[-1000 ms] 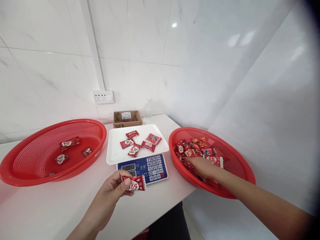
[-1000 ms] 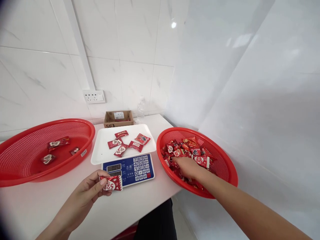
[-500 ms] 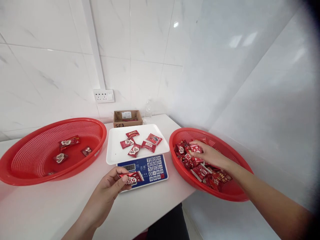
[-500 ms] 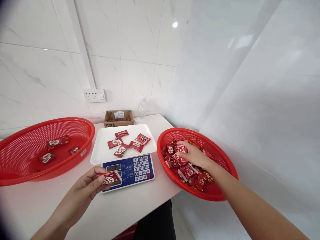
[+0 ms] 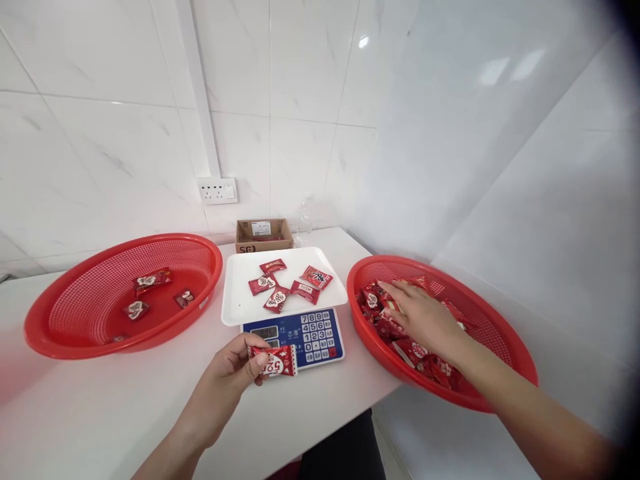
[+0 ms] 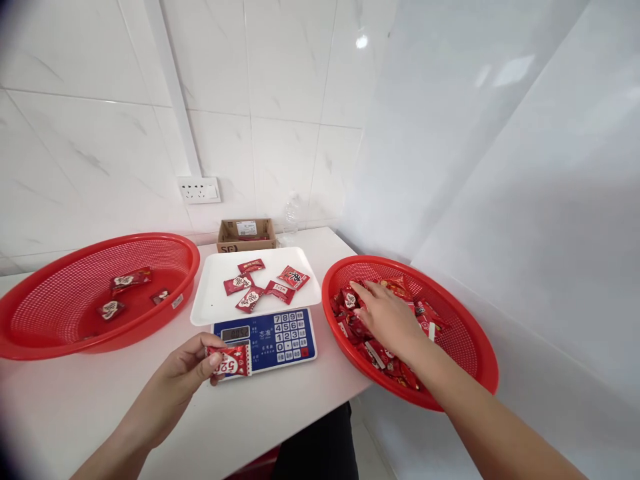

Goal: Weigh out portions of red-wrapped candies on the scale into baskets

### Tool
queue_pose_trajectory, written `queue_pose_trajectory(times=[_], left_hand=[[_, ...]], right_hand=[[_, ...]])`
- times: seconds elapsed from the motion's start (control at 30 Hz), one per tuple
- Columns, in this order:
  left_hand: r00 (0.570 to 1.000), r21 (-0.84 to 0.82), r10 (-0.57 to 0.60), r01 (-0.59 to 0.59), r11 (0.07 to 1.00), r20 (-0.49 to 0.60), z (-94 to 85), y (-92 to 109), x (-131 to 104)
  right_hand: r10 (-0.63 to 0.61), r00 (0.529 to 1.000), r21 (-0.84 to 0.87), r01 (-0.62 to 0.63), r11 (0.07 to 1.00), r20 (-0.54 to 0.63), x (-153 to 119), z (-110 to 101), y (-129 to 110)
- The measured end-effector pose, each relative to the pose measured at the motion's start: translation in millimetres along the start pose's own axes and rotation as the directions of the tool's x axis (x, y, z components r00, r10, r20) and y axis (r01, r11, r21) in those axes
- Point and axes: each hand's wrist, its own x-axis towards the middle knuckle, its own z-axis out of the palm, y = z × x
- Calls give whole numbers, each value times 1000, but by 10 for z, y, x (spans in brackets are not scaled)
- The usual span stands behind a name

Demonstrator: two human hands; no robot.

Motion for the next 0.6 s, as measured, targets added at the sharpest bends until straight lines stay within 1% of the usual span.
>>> queue_pose_trajectory(times=[0.03,0.07,0.1,0.13,0.17,0.2,0.23,0.3,0.33,0.4,0.43,0.47,0.5,0.53,0.57,0.6], left_hand=[[1000,2,-5,5,1000,18,35,14,4],[999,-6,-5,5,1000,39,80,26,8],[998,-22,1,1,1000,64,135,35,11],[995,-47,12,-7,999,95,197,40,11],[991,-76,29,-19,997,131,262,39,8],[984,-102,49,-32,994,169,325,35,0],[977,-116,70,-47,992,201,381,27,-12],[963,-89,115,-96,991,244,446,11,-41],[959,-46,140,-133,990,247,443,8,-54],[960,112,205,-228,967,191,346,24,-59],[959,225,251,-276,934,135,248,45,-45],[950,359,305,-309,881,68,120,73,-20],[931,502,366,-316,805,0,-34,106,13],[903,640,425,-293,711,-58,-207,142,52],[881,753,465,-245,611,-91,-389,175,90],[866,835,485,-177,521,-119,-571,205,121]], right_hand=[[-55,998,109,57,992,-19,-84,-45,-146],[-128,992,249,127,960,-12,-181,-84,-307],[-196,980,383,167,908,37,-286,-110,-474],[-273,955,509,178,842,117,-392,-118,-640],[-337,924,611,162,775,183,-491,-106,-794],[-389,893,661,151,735,228,-579,-74,-930],[-440,869,698,170,696,227,-651,-26,-1042],[-476,863,751,200,629,169,-741,95,-1182],[-471,871,765,209,609,137,-761,154,-1208],[-416,905,773,203,601,86,-770,243,-1181],[-363,930,769,188,611,61,-765,269,-1133],[-292,956,766,165,622,31,-758,283,-1066],[-207,978,763,137,632,-4,-750,289,-984],[-117,992,759,105,642,-38,-744,292,-889],[-36,997,755,72,652,-64,-740,295,-785],[34,995,745,44,665,-89,-738,304,-677]])
